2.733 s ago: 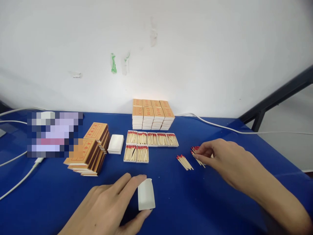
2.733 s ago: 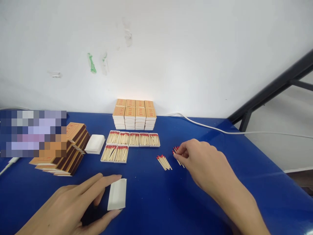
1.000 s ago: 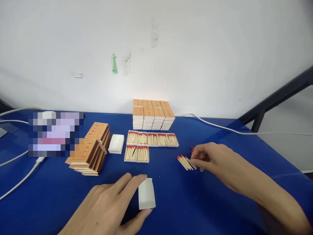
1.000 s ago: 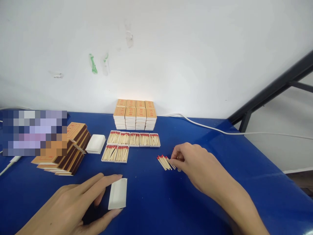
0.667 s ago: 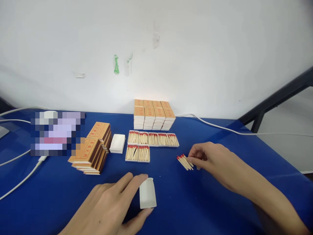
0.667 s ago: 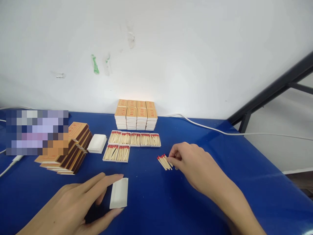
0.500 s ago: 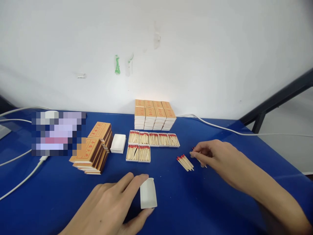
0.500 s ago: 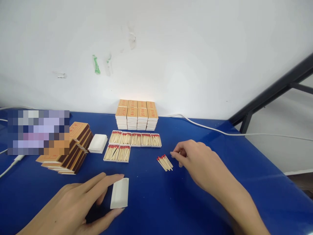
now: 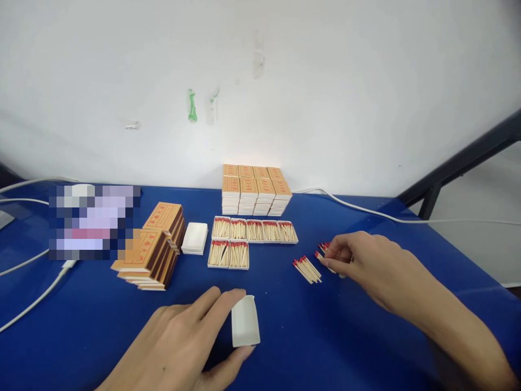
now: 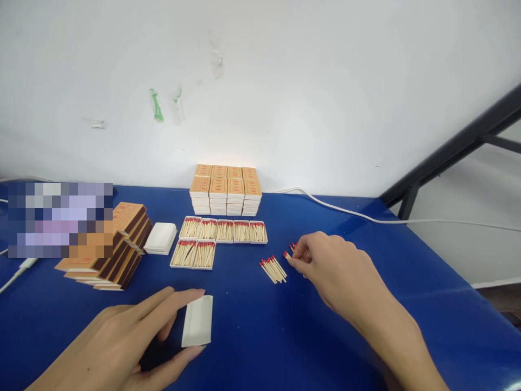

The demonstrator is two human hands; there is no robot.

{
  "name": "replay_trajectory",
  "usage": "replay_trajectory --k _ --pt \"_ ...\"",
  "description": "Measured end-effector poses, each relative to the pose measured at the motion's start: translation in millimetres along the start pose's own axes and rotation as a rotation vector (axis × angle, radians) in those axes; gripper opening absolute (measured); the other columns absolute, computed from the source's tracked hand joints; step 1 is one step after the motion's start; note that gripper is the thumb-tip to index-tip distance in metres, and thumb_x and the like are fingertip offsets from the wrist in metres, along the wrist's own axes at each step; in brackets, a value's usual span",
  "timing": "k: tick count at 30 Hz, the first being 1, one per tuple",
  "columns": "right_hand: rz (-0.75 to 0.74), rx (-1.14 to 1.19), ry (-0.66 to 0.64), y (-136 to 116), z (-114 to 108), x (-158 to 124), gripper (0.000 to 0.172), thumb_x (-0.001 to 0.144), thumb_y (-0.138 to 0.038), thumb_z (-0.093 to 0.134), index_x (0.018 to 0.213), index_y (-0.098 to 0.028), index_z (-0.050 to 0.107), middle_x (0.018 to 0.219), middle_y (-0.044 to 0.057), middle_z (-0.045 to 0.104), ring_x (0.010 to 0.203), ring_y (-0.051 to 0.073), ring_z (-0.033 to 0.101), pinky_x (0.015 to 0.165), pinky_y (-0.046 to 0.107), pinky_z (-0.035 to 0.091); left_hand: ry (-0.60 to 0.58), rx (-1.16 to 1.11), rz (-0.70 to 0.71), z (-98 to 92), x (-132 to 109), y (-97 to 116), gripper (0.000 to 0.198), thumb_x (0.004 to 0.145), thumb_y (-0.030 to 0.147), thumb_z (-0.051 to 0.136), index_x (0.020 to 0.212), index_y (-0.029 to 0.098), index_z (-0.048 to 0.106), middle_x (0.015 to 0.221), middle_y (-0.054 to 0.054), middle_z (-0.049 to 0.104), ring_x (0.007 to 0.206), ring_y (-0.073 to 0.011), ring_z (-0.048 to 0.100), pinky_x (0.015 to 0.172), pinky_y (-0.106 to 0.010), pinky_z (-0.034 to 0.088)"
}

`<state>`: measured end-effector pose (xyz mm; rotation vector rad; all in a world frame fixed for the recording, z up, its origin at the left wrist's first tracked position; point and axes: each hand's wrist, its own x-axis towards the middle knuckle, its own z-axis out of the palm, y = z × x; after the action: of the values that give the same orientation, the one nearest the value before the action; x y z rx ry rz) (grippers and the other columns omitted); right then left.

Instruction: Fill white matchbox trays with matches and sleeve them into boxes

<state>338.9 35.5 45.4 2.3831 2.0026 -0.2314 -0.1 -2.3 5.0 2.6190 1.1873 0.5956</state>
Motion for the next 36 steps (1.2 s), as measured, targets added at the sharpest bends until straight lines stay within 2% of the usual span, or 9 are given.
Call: replay_trajectory --k 5,10,16,23,28,33,36 --pt "0.055 0.005 -0.024 -2.1 -6.3 1.4 0.025 0.099 -0.051 0.067 0.086 -0.032 0.077 0.088 0.001 0.081 0.082 0.028 0.073 0.067 0.039 0.046 0.003 0.011 0.015 -1.6 -0.9 0.0 0.038 0.103 0.038 0.072 0.139 0.027 0.067 0.098 0.001 0.081 0.066 -0.0229 0.081 0.054 -0.034 0.067" --pt "0.06 0.033 -0.006 -2.7 -7.4 3.2 0.03 0.096 -0.058 0.069 0.083 -0.032 0.077 0.084 0.001 0.081 0.077 0.026 0.073 0.064 0.039 0.047 -0.016 0.022 0.019 -0.3 0.3 -0.5 0.039 0.102 0.036 0.073 0.14 0.026 0.067 0.1 0.0 0.081 0.066 -0.0236 0.081 0.058 -0.037 0.069" --pt "-0.026 0.079 0.03 -2.1 -2.9 2.3 0.03 0.094 -0.056 0.073 0.08 -0.03 0.077 0.082 0.002 0.08 0.073 0.024 0.072 0.061 0.035 0.045 -0.006 0.049 0.024 -0.3 -0.9 -0.4 0.041 0.102 0.038 0.072 0.141 0.025 0.068 0.103 -0.001 0.082 0.068 -0.0239 0.082 0.058 -0.037 0.07" --pt "0.031 -0.023 0.083 -0.4 -5.6 3.9 0.034 0.098 -0.053 0.07 0.075 -0.028 0.073 0.074 0.006 0.075 0.069 0.029 0.071 0.055 0.035 0.04 -0.04 0.036 0.012 -0.1 1.7 -1.7 0.042 0.102 0.035 0.072 0.143 0.026 0.067 0.103 0.0 0.081 0.071 -0.025 0.083 0.059 -0.04 0.071" --pt "0.003 -0.022 0.087 2.2 -3.2 3.7 0.036 0.103 -0.054 0.061 0.08 -0.029 0.074 0.077 0.005 0.076 0.07 0.027 0.07 0.057 0.035 0.04 -0.03 0.045 0.018 0.4 1.8 0.3 0.044 0.101 0.035 0.075 0.143 0.025 0.066 0.104 -0.001 0.082 0.07 -0.0249 0.082 0.06 -0.04 0.072" --pt "-0.136 0.099 0.05 0.8 -1.2 -1.0 0.043 0.105 -0.059 0.059 0.08 -0.026 0.072 0.073 0.004 0.074 0.065 0.021 0.067 0.057 0.031 0.04 -0.039 0.043 0.026 -2.7 1.4 0.9 0.046 0.099 0.034 0.078 0.142 0.025 0.066 0.103 -0.001 0.082 0.071 -0.0263 0.083 0.057 -0.042 0.071" --pt "-0.166 0.123 0.003 -1.2 -1.4 -3.7 0.044 0.106 -0.058 0.059 0.078 -0.026 0.071 0.069 0.002 0.071 0.063 0.02 0.066 0.057 0.03 0.039 -0.036 0.051 0.024 -2.8 0.5 0.1 0.046 0.099 0.034 0.077 0.143 0.025 0.065 0.104 -0.001 0.081 0.071 -0.0265 0.083 0.057 -0.043 0.071"
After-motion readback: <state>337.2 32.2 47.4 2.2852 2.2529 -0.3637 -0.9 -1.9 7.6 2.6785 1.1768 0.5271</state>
